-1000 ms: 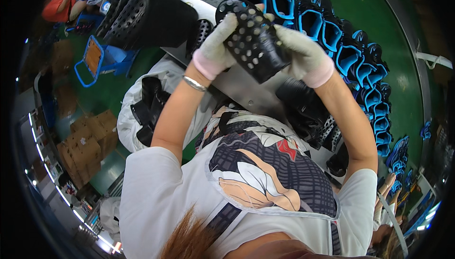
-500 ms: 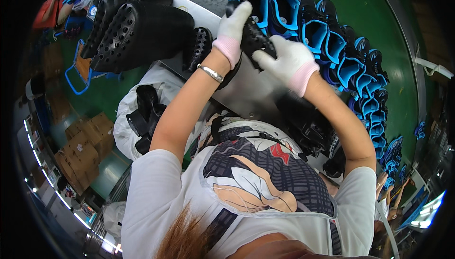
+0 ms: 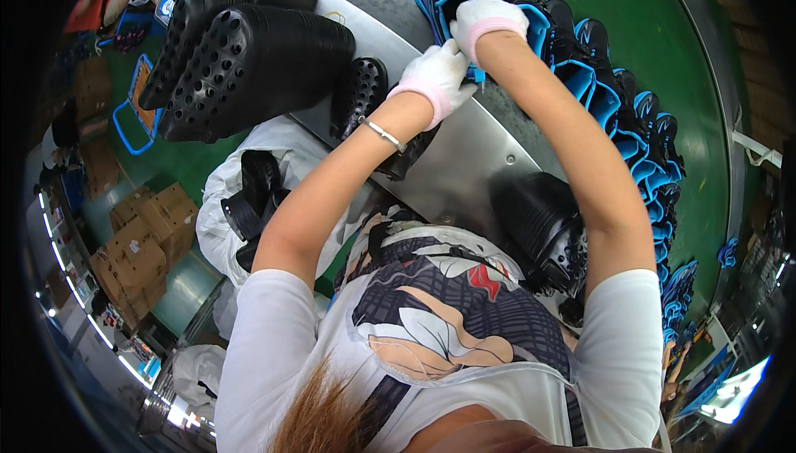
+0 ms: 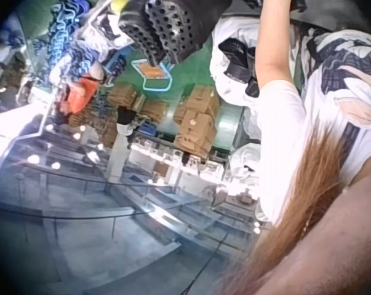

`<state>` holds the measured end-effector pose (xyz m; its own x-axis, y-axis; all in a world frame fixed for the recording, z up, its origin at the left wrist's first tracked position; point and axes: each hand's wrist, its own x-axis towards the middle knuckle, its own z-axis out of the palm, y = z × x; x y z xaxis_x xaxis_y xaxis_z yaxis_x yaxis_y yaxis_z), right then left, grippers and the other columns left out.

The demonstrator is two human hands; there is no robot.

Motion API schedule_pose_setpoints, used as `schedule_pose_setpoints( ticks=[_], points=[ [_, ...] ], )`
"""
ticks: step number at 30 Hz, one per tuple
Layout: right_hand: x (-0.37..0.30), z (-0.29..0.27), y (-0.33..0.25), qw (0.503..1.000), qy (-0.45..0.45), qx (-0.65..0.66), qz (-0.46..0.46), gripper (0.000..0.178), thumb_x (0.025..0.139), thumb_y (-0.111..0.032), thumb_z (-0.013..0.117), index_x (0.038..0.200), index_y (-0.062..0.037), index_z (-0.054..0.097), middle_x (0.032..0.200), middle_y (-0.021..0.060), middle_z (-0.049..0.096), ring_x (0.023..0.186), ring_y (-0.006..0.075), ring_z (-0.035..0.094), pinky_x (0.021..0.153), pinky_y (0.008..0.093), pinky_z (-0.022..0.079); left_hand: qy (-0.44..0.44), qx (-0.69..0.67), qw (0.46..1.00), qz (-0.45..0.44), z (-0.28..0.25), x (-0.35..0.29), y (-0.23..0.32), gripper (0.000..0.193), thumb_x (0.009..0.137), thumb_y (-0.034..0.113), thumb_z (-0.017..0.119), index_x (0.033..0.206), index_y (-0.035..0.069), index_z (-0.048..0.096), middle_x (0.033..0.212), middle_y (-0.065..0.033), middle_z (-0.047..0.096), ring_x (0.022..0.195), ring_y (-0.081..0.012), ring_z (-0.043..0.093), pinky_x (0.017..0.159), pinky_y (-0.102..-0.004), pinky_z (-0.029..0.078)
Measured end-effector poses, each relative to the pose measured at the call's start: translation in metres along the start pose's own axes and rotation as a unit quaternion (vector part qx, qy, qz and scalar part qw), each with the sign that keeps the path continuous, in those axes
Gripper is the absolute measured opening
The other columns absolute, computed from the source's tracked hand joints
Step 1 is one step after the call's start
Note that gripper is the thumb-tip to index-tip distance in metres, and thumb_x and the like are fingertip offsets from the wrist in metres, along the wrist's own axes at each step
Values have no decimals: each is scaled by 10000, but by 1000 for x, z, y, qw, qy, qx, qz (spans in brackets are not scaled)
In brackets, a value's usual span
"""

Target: The person assembles shoes by hand at a production line station, repeatedly picking up black perforated shoe components, inserting them into blue and black shoe uppers, and pressing them into place.

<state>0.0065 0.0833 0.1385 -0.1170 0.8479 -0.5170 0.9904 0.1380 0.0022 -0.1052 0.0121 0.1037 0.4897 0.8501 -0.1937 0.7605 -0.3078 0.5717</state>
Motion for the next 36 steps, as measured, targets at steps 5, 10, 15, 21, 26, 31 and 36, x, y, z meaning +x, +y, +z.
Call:
schedule_pose_setpoints(
  ticks=[5, 10, 15, 21, 26, 31, 36],
  points=[
    [41, 36, 4, 992, 72, 89, 46, 367, 906, -353, 538, 1080, -67, 689, 1068, 179, 682, 990, 349, 659, 832, 435, 545, -147, -69, 985, 50, 6, 46, -30, 488, 791, 340, 650, 1153, 14, 630, 1173, -207, 626, 1062, -356, 602, 912, -409, 497],
    [48, 35, 6, 988, 22, 155, 11, 420, 914, -399, 529, 1102, -50, 668, 1114, 217, 650, 1021, 375, 630, 876, 415, 524, -345, 65, 934, -68, 24, 81, -35, 466, 879, 415, 570, 1285, 187, 591, 1250, -69, 620, 1170, -268, 566, 993, -308, 435],
    [59, 55, 9, 981, 105, 162, -6, 398, 934, -373, 489, 1075, -51, 676, 1089, 220, 655, 996, 385, 634, 864, 427, 526, -354, 103, 928, -60, 64, 93, -54, 432, 886, 404, 555, 1263, 197, 588, 1346, -40, 539, 1202, -216, 524, 999, -306, 407],
    [67, 61, 18, 986, 83, 142, -27, 413, 940, -376, 457, 1099, -57, 665, 1117, 215, 647, 1016, 388, 624, 880, 427, 517, -265, 103, 951, -124, 5, 74, -6, 372, 827, 377, 618, 1112, 154, 704, 1180, -119, 661, 1068, -305, 643, 882, -370, 520],
    [33, 14, 28, 972, 59, 224, -43, 414, 893, -327, 516, 1136, -1, 596, 1035, 233, 659, 961, 368, 636, 826, 419, 511, -192, 202, 958, -71, -18, 87, -27, 480, 796, 516, 669, 1066, 121, 702, 1033, -143, 695, 921, -320, 664, 818, -371, 526],
    [-45, 11, 58, 931, 169, 271, -175, 498, 831, -352, 576, 1147, 31, 541, 952, 260, 662, 953, 409, 635, 847, 453, 505, 19, 181, 980, 84, -60, 35, -23, 359, 848, 125, 578, 1203, 74, 593, 1163, -174, 636, 1031, -338, 617, 851, -414, 519],
    [-128, 39, 89, 943, 118, 218, -223, 383, 927, -275, 516, 1185, 2, 568, 1022, 232, 653, 956, 396, 617, 852, 427, 502, 13, 69, 991, 117, -82, -102, 18, 246, 808, 223, 688, 1003, 78, 651, 960, -114, 613, 929, -305, 609, 830, -376, 501]
  ],
)
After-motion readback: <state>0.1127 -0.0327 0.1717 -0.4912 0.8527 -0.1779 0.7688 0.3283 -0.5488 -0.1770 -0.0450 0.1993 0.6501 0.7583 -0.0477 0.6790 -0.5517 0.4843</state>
